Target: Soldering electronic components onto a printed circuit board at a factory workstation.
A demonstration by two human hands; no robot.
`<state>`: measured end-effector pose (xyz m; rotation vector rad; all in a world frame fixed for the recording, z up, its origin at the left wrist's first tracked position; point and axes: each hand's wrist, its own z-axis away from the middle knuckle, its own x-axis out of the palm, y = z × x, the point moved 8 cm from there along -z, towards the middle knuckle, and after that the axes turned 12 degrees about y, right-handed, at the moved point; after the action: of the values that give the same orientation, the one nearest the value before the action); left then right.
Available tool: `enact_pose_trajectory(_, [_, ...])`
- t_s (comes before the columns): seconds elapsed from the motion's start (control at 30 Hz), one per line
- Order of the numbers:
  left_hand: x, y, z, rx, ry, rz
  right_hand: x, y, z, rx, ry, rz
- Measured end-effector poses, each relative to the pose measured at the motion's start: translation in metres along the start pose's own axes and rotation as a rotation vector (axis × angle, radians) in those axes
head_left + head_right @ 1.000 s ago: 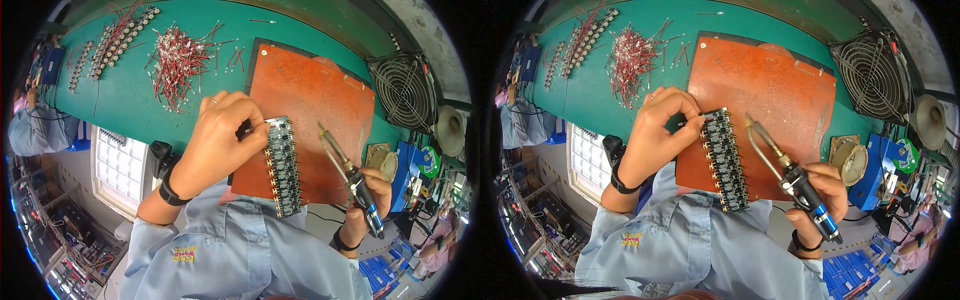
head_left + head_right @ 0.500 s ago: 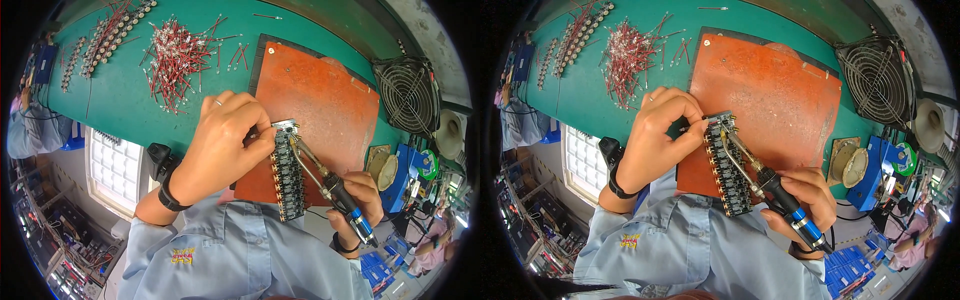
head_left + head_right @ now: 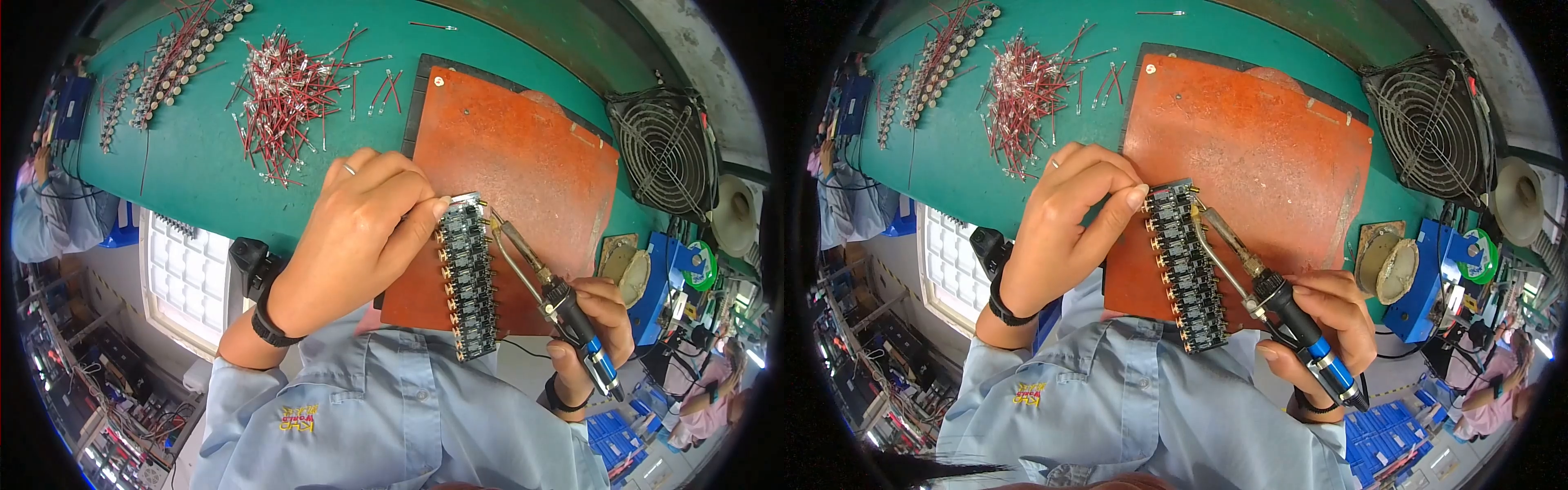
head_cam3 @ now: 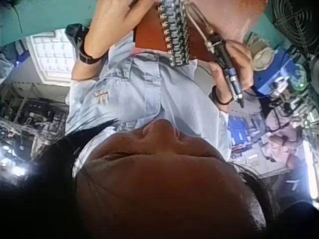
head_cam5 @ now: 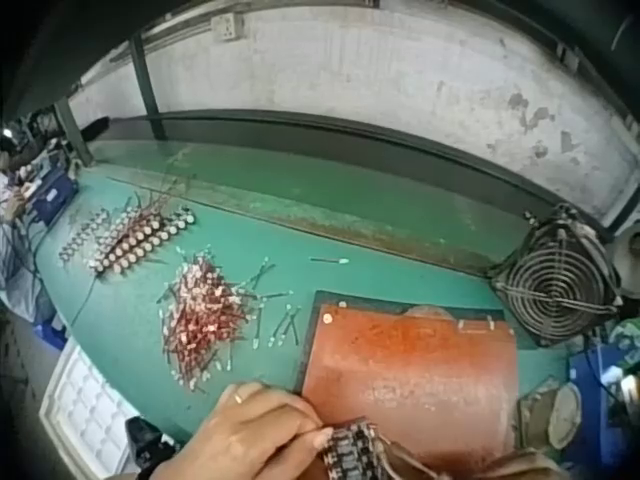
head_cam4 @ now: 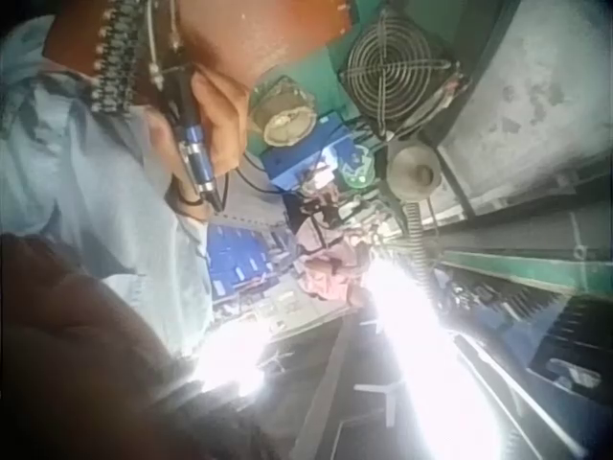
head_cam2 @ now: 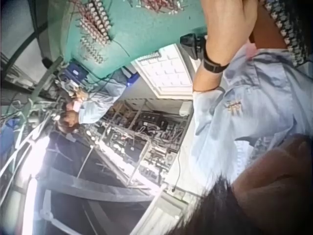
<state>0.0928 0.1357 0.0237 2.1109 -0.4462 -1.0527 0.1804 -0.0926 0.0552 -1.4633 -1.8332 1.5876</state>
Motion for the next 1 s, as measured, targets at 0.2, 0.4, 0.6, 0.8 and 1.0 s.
enact_pose_trajectory(0.2, [0.004,-0.001,0.001,-0.016,-0.027,0.032,0.002,-0.002,0.0,0.003,-0.002,-0.005])
enact_pose_trajectory(0.4, [0.006,-0.001,-0.001,-0.014,-0.015,0.038,0.014,-0.011,-0.004,-0.079,-0.097,0.066])
enact_pose_trajectory(0.6, [0.006,-0.001,-0.003,-0.014,-0.041,0.033,0.022,-0.013,-0.002,-0.106,-0.155,0.125])
enact_pose_trajectory(0.8, [0.006,0.0,-0.001,-0.001,-0.028,0.031,0.016,-0.009,0.0,-0.099,-0.103,0.124])
enact_pose_trajectory(1.0, [0.007,0.003,-0.003,0.019,-0.026,0.001,0.02,-0.01,0.002,-0.067,-0.134,0.129])
